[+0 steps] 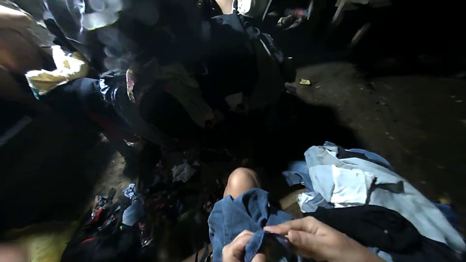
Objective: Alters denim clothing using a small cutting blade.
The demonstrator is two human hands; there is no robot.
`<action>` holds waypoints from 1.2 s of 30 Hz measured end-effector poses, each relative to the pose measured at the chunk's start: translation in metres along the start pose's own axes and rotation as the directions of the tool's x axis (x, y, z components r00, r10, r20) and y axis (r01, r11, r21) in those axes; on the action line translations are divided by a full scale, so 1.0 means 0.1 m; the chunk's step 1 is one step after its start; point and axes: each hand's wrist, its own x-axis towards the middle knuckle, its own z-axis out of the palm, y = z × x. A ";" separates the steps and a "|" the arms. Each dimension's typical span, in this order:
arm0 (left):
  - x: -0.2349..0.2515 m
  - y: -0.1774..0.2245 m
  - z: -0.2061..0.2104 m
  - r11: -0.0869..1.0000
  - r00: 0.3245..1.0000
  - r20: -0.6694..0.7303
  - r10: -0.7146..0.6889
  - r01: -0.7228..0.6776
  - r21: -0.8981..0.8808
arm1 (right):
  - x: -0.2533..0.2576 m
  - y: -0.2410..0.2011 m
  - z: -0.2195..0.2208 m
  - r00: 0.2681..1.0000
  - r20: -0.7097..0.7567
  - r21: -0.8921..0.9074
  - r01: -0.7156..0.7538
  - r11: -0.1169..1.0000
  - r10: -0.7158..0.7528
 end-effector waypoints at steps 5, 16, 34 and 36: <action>0.03 0.02 0.06 0.993 0.996 -0.020 -0.087 0.085 -0.080 | 0.09 -0.04 -0.08 0.993 0.103 0.038 -0.057 0.998 0.053; 0.04 0.03 0.13 0.983 0.990 -0.115 -0.087 0.066 -0.172 | -0.13 0.12 0.40 0.858 -0.190 -0.879 0.067 0.472 -0.477; -0.07 0.06 0.28 0.986 0.985 -0.150 -0.088 0.065 -0.151 | -0.11 0.24 0.42 0.783 -0.256 -0.855 0.091 0.511 -0.566; -0.09 0.11 0.20 0.995 0.990 -0.135 -0.039 0.026 -0.096 | -0.16 0.23 0.41 0.785 -0.244 -0.860 0.096 0.501 -0.570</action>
